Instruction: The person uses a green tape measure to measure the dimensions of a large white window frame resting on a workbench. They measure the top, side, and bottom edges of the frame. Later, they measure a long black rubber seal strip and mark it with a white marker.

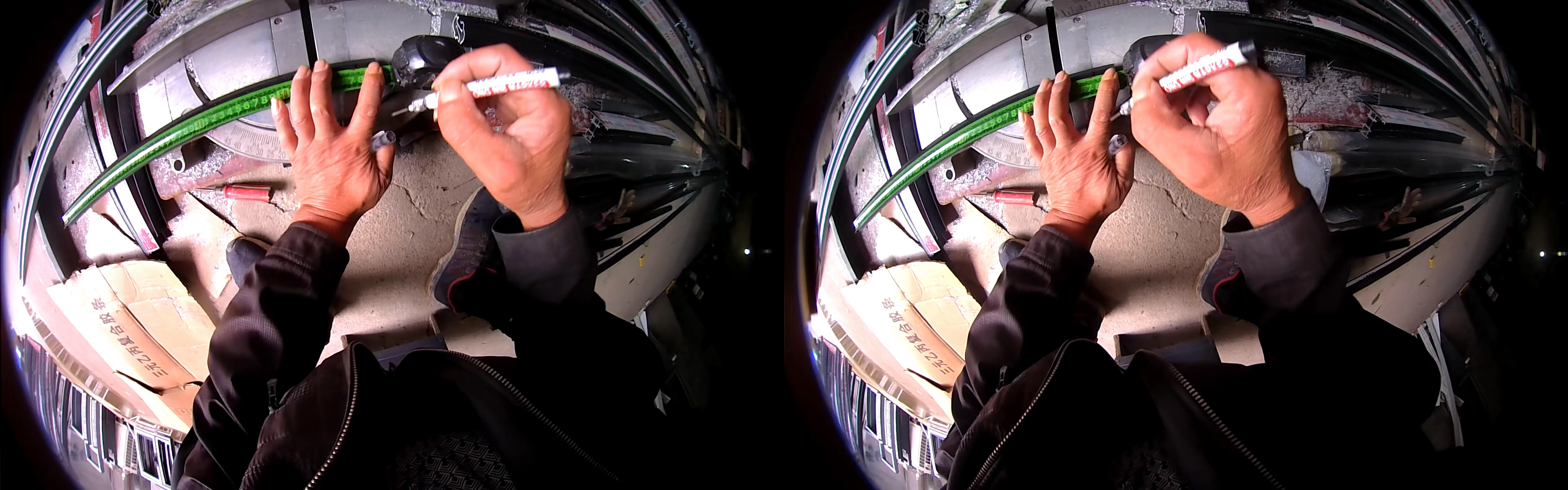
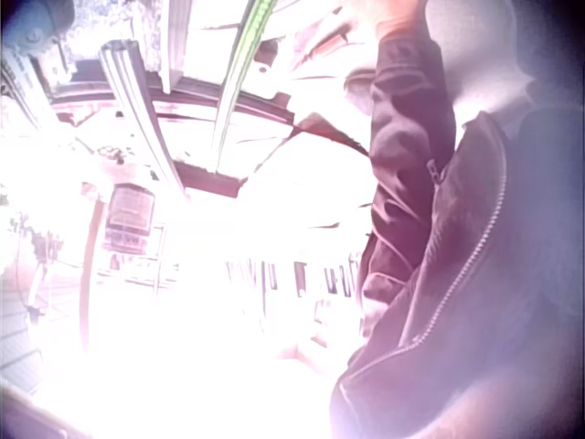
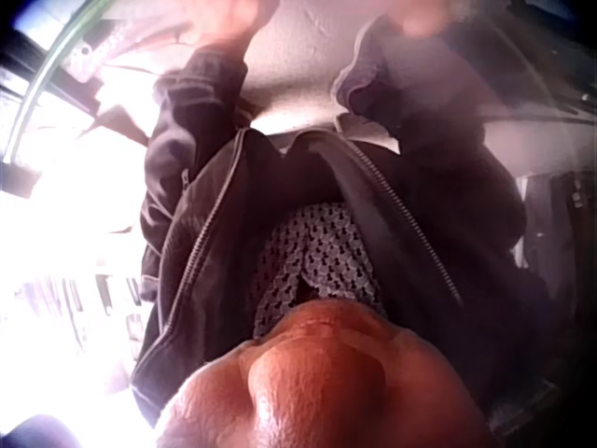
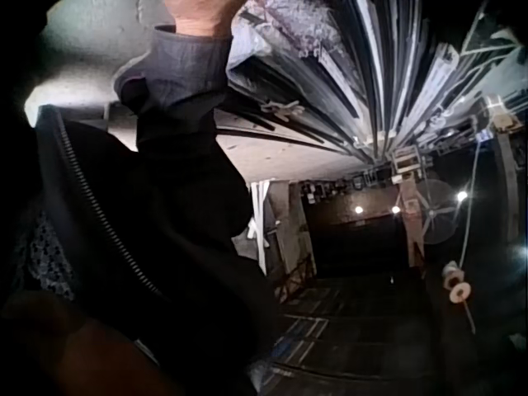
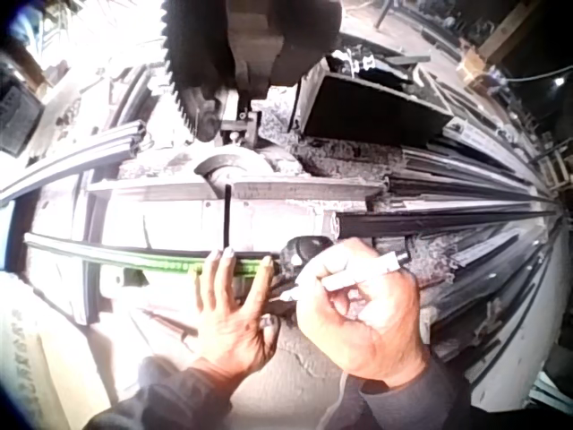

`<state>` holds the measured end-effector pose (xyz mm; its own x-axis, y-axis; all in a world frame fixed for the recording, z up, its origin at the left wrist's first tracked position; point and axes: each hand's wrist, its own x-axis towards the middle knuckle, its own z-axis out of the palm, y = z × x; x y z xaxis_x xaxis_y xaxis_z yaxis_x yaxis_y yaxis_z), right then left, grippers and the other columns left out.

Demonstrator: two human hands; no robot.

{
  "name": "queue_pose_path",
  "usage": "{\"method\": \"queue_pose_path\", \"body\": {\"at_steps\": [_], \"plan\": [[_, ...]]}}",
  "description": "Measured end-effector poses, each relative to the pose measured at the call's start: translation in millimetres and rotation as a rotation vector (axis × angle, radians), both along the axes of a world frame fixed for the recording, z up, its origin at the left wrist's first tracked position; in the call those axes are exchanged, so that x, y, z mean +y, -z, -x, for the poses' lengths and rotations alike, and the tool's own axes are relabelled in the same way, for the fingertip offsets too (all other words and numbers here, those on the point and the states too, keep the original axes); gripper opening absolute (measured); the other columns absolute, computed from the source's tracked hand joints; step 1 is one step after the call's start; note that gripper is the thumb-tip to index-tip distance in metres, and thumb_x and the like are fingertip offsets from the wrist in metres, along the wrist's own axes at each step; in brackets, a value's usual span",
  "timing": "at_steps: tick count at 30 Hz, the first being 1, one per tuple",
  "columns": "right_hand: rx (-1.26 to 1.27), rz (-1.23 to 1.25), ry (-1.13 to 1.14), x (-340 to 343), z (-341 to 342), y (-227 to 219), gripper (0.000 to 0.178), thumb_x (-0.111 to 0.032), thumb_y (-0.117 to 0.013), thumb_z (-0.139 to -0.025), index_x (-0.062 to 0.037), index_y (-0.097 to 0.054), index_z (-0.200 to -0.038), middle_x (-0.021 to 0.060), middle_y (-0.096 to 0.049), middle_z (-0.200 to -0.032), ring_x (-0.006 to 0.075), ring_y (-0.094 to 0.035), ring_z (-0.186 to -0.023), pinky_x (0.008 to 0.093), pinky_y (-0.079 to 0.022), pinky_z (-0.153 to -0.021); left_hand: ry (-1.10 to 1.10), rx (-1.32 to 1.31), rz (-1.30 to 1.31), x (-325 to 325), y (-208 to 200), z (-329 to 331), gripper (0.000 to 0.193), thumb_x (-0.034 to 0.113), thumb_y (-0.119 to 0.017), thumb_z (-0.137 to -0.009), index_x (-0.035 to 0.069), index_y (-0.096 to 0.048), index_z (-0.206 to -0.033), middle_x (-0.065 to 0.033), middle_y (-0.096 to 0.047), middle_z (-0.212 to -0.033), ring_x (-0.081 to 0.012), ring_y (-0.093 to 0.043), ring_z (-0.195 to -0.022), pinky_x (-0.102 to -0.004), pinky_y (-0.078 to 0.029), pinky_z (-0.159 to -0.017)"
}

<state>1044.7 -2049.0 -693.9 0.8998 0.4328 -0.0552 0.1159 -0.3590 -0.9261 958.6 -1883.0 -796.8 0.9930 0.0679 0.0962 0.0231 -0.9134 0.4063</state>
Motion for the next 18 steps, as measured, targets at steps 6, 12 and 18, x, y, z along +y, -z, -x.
{"method": "queue_pose_path", "body": {"at_steps": [6,12,18], "plan": [[0.027,-0.032,0.023,1.0,15.6,13.1,0.003,-0.002,-0.068,-0.093,-0.0039,-0.065,-0.095,-0.0051,-0.063,-0.082,-0.0003,-0.050,-0.070,0.0179,-0.039,-0.061,-0.006,-0.001,0.010,-0.4,-1.1,0.3,0.087,0.042,-0.071,-0.078,0.033,-0.040,-0.159,-0.0249,-0.027,-0.163,-0.0448,-0.020,-0.153,-0.0641,-0.010,-0.123],[0.011,0.019,-0.006,6.0,20.3,23.4,0.004,-0.004,-0.070,-0.093,-0.0048,-0.066,-0.094,-0.0064,-0.061,-0.078,-0.0006,-0.048,-0.066,0.0189,-0.039,-0.058,-0.008,-0.016,0.021,0.1,-0.5,-0.3,0.086,0.042,-0.071,-0.078,0.032,-0.041,-0.158,-0.0246,-0.027,-0.163,-0.0448,-0.021,-0.152,-0.0645,-0.011,-0.122],[0.117,0.105,0.008,14.7,31.2,35.4,0.010,-0.009,-0.072,-0.094,-0.0028,-0.065,-0.095,0.0073,-0.074,-0.080,0.0180,-0.073,-0.070,0.0320,-0.056,-0.066,-0.005,0.016,-0.052,1.4,5.5,1.1,0.071,0.061,-0.047,-0.094,0.032,-0.041,-0.159,-0.0233,-0.027,-0.163,-0.0446,-0.020,-0.152,-0.0649,-0.007,-0.122]]}}
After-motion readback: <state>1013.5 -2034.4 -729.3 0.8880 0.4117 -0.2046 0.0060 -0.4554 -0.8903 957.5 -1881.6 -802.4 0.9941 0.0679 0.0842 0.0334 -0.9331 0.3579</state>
